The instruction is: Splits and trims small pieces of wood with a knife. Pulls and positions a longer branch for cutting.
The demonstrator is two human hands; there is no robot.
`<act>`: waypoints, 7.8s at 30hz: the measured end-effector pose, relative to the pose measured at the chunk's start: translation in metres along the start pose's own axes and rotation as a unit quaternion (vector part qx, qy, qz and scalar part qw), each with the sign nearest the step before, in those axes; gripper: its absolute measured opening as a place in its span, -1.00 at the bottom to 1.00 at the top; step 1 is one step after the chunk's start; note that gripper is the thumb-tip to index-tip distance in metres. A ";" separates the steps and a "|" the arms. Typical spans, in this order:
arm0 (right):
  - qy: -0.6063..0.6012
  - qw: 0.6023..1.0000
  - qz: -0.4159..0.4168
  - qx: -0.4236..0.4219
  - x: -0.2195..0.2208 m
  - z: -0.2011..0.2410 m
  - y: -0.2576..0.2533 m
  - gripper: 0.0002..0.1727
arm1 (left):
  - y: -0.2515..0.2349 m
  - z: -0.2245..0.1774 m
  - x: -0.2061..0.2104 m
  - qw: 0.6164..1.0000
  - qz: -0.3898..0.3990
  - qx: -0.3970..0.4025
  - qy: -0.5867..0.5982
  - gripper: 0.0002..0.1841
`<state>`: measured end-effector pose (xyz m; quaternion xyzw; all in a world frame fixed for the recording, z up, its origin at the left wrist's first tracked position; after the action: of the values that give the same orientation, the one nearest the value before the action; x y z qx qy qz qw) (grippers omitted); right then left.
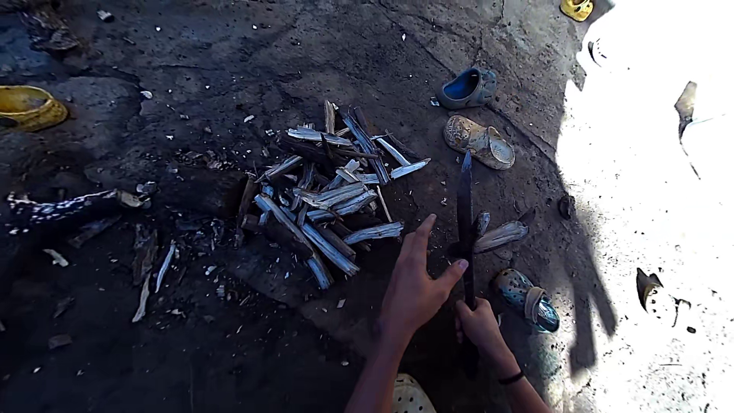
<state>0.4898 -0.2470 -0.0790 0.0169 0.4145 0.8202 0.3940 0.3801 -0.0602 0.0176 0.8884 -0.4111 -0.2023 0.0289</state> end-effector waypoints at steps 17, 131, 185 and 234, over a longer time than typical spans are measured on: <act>-0.199 0.973 0.093 0.074 0.013 -0.003 0.016 -0.76 | -0.045 -0.024 0.032 0.978 -0.165 0.092 -0.085 -0.67; -0.028 0.964 0.117 -0.235 0.003 0.072 0.098 -0.88 | -0.030 -0.027 -0.012 0.989 0.067 0.130 -0.025 -0.56; 0.007 0.948 -0.006 -0.318 -0.003 0.063 0.109 -0.84 | -0.005 -0.038 0.036 0.947 -0.200 0.215 -0.129 -0.70; -0.130 0.990 0.044 -0.034 -0.033 0.040 0.036 -0.78 | 0.078 0.041 -0.126 0.971 -0.203 -0.106 -0.066 -0.83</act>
<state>0.5044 -0.2547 -0.0180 0.1277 0.3304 0.8411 0.4087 0.2352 -0.0134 0.0398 0.9298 -0.1997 -0.3043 0.0542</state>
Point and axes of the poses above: each hand's wrist, its own y-axis away from the middle knuckle, its own x-axis out of the palm, z = x × y, the point moved 6 cm from there along -y, towards the middle knuckle, and after that the axes turned 14 degrees about -y, right-handed, at the moved point
